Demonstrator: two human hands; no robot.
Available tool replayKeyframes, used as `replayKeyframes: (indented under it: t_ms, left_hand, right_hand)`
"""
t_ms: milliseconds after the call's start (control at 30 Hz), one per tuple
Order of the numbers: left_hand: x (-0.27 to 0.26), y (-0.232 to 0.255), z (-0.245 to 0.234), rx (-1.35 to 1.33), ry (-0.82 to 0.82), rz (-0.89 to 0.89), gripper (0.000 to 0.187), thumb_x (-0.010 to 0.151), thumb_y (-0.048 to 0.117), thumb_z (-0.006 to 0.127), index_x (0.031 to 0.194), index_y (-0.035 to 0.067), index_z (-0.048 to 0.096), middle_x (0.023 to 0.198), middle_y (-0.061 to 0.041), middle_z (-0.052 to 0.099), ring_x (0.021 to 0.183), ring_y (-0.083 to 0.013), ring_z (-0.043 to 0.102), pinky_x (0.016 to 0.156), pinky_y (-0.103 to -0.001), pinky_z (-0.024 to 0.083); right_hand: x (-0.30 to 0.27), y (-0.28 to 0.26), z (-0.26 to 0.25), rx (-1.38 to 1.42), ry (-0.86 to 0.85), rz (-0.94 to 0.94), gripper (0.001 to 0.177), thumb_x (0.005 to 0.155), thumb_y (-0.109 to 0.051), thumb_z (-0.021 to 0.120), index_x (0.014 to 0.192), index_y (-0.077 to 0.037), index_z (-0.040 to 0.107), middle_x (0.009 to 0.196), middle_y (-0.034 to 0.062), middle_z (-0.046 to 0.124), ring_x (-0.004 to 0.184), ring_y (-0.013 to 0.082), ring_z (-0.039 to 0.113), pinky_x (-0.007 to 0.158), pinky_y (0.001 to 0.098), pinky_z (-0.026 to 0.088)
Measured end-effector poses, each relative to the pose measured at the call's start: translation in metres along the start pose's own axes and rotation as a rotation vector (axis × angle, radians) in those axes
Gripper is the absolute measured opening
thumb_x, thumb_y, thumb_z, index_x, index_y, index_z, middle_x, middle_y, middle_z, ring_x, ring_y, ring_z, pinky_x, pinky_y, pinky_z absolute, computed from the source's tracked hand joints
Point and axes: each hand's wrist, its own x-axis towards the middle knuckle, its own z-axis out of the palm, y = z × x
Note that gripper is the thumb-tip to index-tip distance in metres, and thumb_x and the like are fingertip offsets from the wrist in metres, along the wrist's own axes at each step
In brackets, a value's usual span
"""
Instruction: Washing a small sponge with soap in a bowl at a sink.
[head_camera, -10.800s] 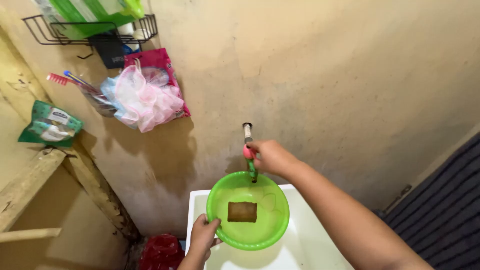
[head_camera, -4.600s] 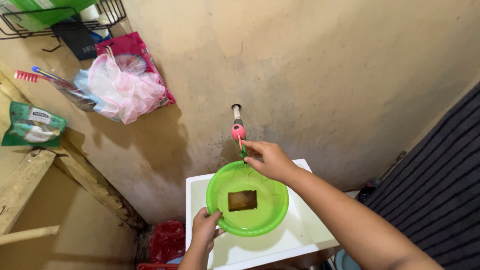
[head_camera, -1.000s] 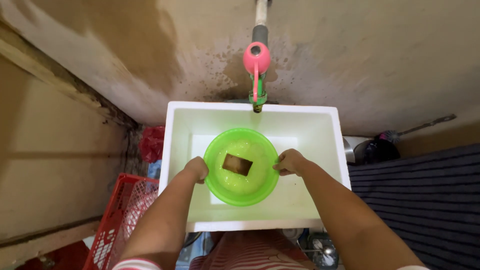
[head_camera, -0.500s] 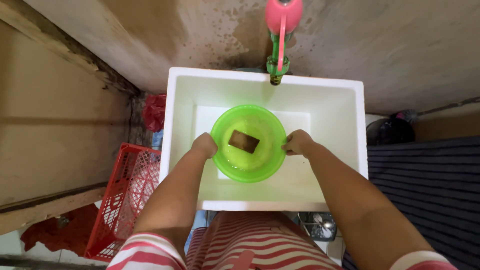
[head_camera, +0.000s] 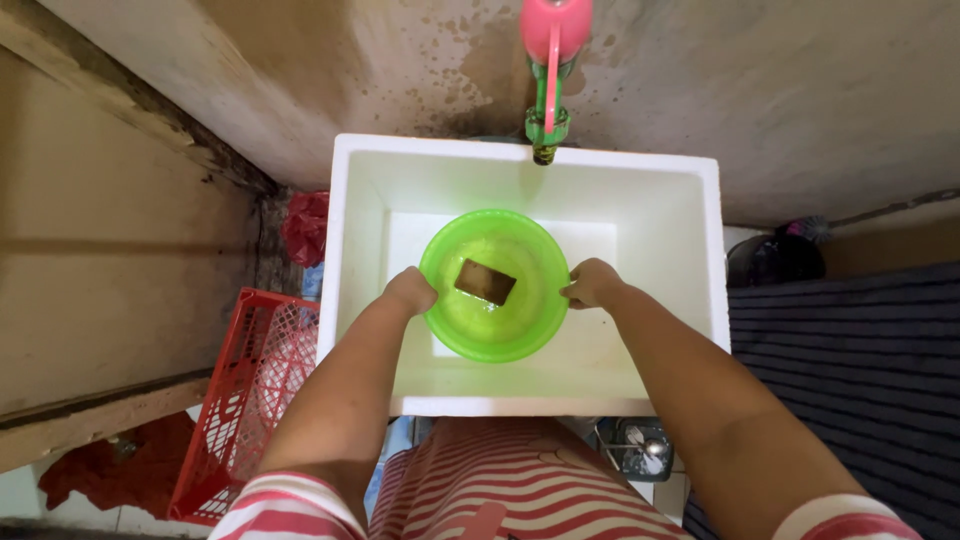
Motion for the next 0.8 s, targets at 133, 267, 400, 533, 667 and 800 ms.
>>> replayKeyframes:
  t_ms: [133,267,400,533,667,800]
  left_hand:
    - [-0.014,0.007,-0.008,0.042,-0.021,-0.006,0.032,0.082,0.015,0.067,0.106,-0.007,0.074,0.109,-0.029,0.072,0.103,-0.0411,0.072,0.088,-0.043,0.058]
    - [-0.031,0.011,-0.022,0.08,-0.003,0.034,0.035,0.082,0.018,0.069,0.107,-0.006,0.072,0.113,-0.029,0.07,0.108,-0.0412,0.069,0.092,-0.043,0.057]
    - [-0.05,0.023,-0.044,0.08,0.044,0.104,0.039,0.083,0.02,0.069,0.112,-0.006,0.071,0.115,-0.029,0.07,0.11,-0.0409,0.069,0.095,-0.043,0.056]
    - [-0.088,0.04,-0.079,0.105,0.064,0.267,0.041,0.086,0.03,0.068,0.112,-0.001,0.076,0.115,-0.028,0.071,0.111,-0.0399,0.068,0.096,-0.042,0.055]
    - [-0.113,0.036,-0.101,-0.074,0.259,0.355,0.048,0.08,0.034,0.079,0.113,0.002,0.068,0.104,-0.024,0.071,0.097,-0.0376,0.07,0.086,-0.043,0.055]
    - [-0.281,0.074,-0.171,-0.5,0.031,0.605,0.023,0.093,0.026,0.069,0.093,0.004,0.068,0.076,-0.004,0.072,0.064,-0.0121,0.065,0.06,-0.029,0.054]
  right_hand:
    - [0.014,0.008,-0.002,-0.351,0.01,-0.087,0.054,0.089,-0.031,0.076,0.126,0.007,0.064,0.082,0.0113,0.079,0.072,0.0186,0.078,0.073,0.0306,0.062]
    - [0.009,0.0,-0.007,-0.594,0.011,-0.176,0.06,0.092,-0.045,0.07,0.126,0.005,0.068,0.076,0.0073,0.079,0.068,0.0163,0.078,0.073,0.0306,0.059]
    - [-0.025,-0.026,-0.017,-0.499,0.02,-0.24,0.057,0.092,-0.042,0.072,0.125,0.004,0.066,0.081,0.0103,0.078,0.069,0.017,0.078,0.071,0.0303,0.061]
    - [-0.062,-0.051,-0.025,-0.284,0.01,-0.247,0.046,0.092,-0.034,0.074,0.114,0.006,0.07,0.085,0.0122,0.076,0.067,0.0191,0.077,0.066,0.0314,0.064]
    - [-0.098,-0.071,-0.033,-0.155,-0.077,-0.282,0.043,0.094,-0.033,0.074,0.098,0.01,0.072,0.085,0.0162,0.073,0.064,0.0211,0.073,0.062,0.0334,0.064]
    - [-0.14,-0.083,-0.036,-0.202,-0.142,-0.336,0.04,0.094,-0.034,0.073,0.103,0.005,0.073,0.084,0.0135,0.073,0.065,0.0199,0.074,0.061,0.0314,0.065]
